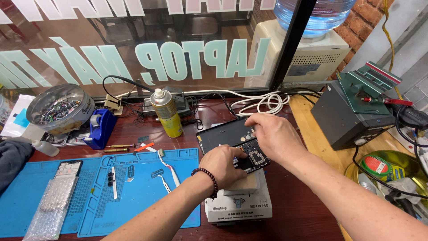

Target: The person uses a metal prying tool to separate the back cover of a smartphone from its frame, then opens the device to reveal the internal components. They proceed to unscrew several screws from the internal chassis using a screwdriver.

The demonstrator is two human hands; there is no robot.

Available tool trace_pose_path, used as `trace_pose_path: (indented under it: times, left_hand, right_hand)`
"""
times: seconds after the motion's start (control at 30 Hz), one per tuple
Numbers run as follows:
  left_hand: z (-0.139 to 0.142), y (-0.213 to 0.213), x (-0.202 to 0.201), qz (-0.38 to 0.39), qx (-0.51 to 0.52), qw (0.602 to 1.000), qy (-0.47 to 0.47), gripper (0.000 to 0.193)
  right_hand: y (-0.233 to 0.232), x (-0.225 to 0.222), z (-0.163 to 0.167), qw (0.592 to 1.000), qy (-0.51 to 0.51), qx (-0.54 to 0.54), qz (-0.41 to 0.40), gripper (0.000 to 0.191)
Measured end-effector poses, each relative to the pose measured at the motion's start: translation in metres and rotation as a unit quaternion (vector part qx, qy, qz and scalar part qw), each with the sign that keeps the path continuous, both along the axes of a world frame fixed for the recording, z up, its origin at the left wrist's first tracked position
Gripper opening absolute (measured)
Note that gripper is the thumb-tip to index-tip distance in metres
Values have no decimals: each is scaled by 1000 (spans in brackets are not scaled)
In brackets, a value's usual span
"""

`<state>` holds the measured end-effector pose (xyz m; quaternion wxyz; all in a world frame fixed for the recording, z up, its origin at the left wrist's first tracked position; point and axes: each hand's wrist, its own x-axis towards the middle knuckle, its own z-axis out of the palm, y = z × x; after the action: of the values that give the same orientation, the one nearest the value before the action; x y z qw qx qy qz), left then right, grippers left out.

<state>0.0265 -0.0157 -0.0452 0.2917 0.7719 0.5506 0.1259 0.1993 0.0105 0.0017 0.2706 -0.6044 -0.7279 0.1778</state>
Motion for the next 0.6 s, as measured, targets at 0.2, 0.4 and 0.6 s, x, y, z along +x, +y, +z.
trace_pose_path:
  times: [0.2,0.4,0.6]
  left_hand:
    - [2,0,1,-4,-3,1000,-6,51]
    - [1,0,0,-4,-6,1000,-3,51]
    - [0,0,0,-6,-6,1000,-6,51]
  right_hand:
    - [1,6,-2,998,2,52,44,21]
    - [6,11,-10,997,68,25,35,26]
    - [3,13,-9,993,-7,103,50,25]
